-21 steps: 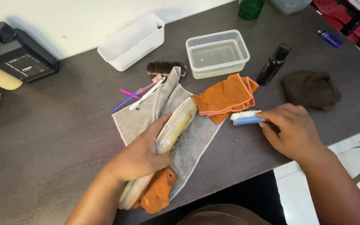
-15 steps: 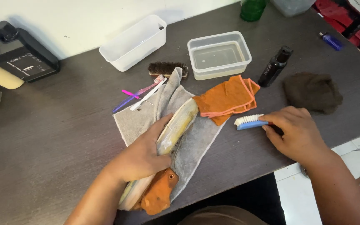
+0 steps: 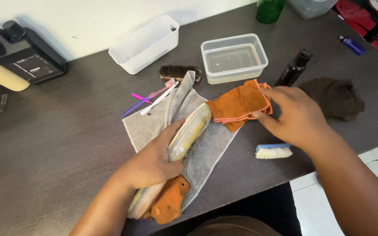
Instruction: The person wipes a brown shoe with an orange cloth, then dips a blue brush into a water container and scrubs the shoe's sole and side. The shoe remains on a gray cloth on the table throughout the clip.
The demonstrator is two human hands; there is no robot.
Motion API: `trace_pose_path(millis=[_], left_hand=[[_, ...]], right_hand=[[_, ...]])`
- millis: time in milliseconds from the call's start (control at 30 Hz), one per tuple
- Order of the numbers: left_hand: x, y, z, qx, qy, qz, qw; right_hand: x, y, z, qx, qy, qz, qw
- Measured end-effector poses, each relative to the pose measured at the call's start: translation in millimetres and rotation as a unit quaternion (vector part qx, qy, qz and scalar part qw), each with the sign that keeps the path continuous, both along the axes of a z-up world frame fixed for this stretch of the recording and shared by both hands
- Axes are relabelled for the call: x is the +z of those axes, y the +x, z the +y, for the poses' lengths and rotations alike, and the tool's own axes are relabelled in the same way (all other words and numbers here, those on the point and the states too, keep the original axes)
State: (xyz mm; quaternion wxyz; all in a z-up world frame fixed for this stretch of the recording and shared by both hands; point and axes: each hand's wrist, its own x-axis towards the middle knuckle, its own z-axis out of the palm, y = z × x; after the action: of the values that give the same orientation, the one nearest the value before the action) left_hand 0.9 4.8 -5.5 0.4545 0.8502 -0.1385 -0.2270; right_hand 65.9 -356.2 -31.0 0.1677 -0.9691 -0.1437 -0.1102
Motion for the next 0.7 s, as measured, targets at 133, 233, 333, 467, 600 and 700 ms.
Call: trace_pose_path(millis=[133,233,333,467,600,700], left_hand=[[7.2,-2.2,-2.1,0.008,-0.011,0.022,1.000],[8.6,-1.9,-1.8,0.005,0.000,0.019,1.000],[9.1,-2.4,-2.0,0.005,-0.009,0.017,1.000],[5.1,-0.8,-1.4,0.000,-0.004,0.003,1.000],[5.3,-2.1,-1.6,0.004,-0.010,0.009,1.000],[23.5,-4.2,-2.7,0.006,-0.010,0.004,1.000]], right_hand=[[-2.0,26.9,15.2,-0.005,-0.058,0.063,0.996],[-1.4,37.1,22.0,-0.025,-0.080,0.095,0.992],[13.2,39.5,30.0,-0.028,-0.107,0.148,0.983],[27.9,42.7,41.2,-0.051,-0.117,0.241,0.962],[12.7,48.4,43.0,-0.030,-0.126,0.225,0.966],[-23.9,60.1,23.9,0.032,-0.029,0.049,0.998]])
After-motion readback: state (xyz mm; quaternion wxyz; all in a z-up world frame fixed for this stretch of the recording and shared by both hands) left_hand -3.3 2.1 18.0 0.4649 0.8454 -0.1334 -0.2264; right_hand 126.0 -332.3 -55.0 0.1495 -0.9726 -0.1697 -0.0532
